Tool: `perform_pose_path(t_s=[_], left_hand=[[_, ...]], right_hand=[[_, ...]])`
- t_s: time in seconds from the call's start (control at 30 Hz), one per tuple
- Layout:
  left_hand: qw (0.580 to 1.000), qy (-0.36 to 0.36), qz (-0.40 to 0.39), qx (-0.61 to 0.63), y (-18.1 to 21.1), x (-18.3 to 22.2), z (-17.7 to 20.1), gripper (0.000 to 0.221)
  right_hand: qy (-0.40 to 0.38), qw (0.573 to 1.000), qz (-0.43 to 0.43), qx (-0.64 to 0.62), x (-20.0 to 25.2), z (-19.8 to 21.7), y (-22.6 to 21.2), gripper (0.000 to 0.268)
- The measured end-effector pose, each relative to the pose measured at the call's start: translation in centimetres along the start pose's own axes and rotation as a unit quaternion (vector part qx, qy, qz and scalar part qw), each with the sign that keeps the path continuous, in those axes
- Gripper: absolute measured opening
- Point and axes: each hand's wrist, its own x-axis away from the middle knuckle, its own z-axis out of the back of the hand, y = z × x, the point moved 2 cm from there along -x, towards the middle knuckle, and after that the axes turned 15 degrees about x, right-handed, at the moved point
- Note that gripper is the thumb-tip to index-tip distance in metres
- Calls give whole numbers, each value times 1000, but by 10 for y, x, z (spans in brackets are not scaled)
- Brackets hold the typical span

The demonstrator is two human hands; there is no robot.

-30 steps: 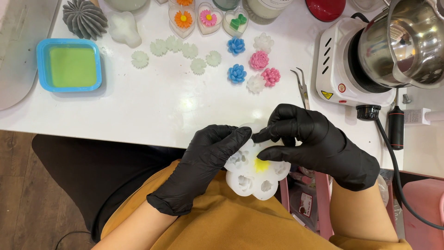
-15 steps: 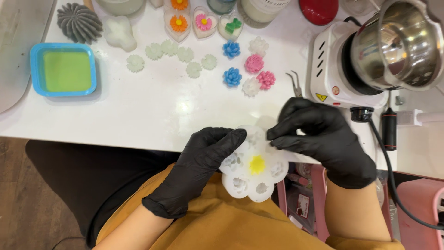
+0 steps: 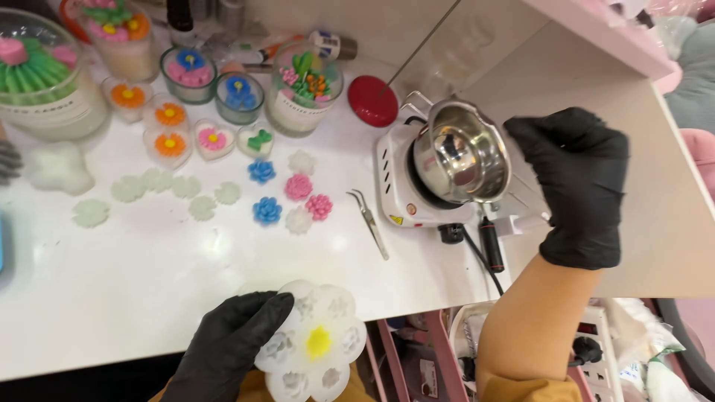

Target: Remove solidified wax shapes from silicone molds for candle making.

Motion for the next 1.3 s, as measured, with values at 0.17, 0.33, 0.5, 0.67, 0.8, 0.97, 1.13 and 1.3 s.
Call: perform_pose_path(t_s=[0.17,0.33,0.5,0.67,0.8,0.97,1.13,1.3], left_hand=[[999,-18,14,44,-6,-4,3,45],[996,-31,4,85,-2,2,0,45],[989,19,-64,128,17,26,-2,46],[964,-58,-208,156,1,9,20,43],[961,3,-269,58,21,18,18,41],[936,-46,-342,62,4,1,32,46],[963,-39,-240,117,22,25,17,48],[955,-123,-263,54,27,40,-1,45]], right_hand=[[10,1000,-8,8,7,5,4,15],[68,992,-58,-91,40,8,-39,12],[-116,983,81,-116,98,-21,-68,7],[-237,955,176,-14,137,-88,-103,40],[-273,954,125,10,159,-122,-117,62],[-223,972,69,-11,167,-148,-107,67],[-280,922,-149,-221,191,-169,-64,57],[-287,813,-312,-400,209,-179,-49,58]])
